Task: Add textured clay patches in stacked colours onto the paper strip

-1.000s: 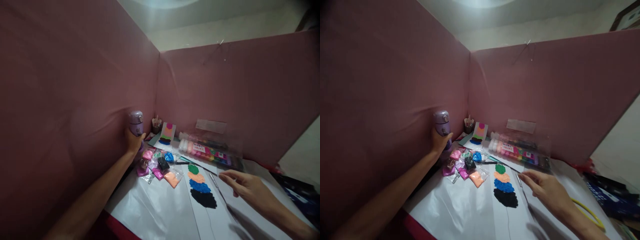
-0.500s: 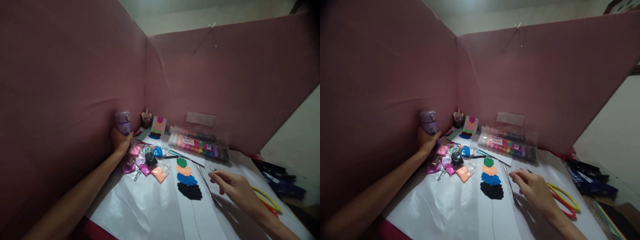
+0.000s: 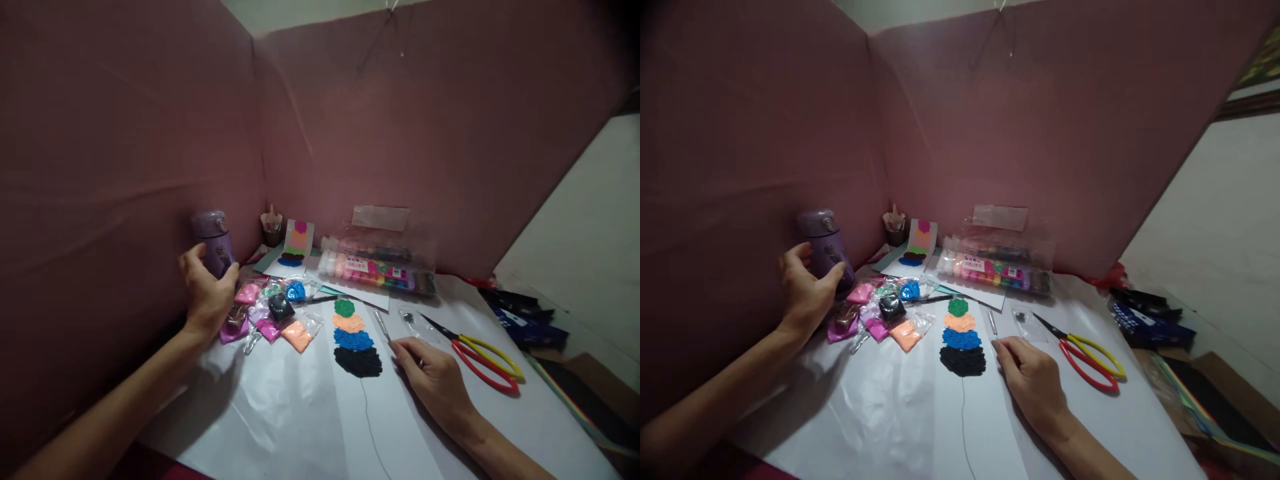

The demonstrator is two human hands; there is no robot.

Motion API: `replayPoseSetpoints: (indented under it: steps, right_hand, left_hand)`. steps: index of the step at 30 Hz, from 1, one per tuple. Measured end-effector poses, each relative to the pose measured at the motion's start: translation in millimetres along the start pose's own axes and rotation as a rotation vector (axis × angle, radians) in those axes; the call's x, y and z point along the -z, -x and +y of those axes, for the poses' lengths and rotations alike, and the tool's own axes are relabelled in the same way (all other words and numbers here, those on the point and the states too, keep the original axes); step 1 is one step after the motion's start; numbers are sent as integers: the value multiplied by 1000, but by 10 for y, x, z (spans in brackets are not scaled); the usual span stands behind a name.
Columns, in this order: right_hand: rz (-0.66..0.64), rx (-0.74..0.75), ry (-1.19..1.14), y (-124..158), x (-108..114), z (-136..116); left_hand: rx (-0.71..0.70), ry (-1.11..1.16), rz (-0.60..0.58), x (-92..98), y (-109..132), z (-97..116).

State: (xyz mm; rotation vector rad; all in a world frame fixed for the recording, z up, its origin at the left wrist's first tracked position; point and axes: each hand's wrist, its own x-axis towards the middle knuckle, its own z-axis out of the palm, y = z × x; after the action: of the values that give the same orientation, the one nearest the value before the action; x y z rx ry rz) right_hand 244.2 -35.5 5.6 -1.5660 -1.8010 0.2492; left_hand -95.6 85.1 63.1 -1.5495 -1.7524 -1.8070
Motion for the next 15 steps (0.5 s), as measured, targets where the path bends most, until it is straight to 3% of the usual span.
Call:
replayPoseSetpoints:
  steps: [3, 7, 10, 13, 15]
  right_hand:
    - [-6, 44, 14, 7, -22, 28]
    - [74, 87, 7, 2, -71, 157]
    - [162, 75, 21, -20, -125, 267]
    - [167, 10, 44, -46, -160, 314]
    - [138, -35, 67, -58, -169, 310]
  left_hand:
    - [-142, 28, -149, 56, 320, 389]
    - [-378, 249, -619, 102, 857, 855]
    - [-628, 376, -912, 91, 1320, 1051]
    - [-995, 359, -946, 21, 1745, 1102]
    - [-1149, 318, -930, -41, 1946, 1090]
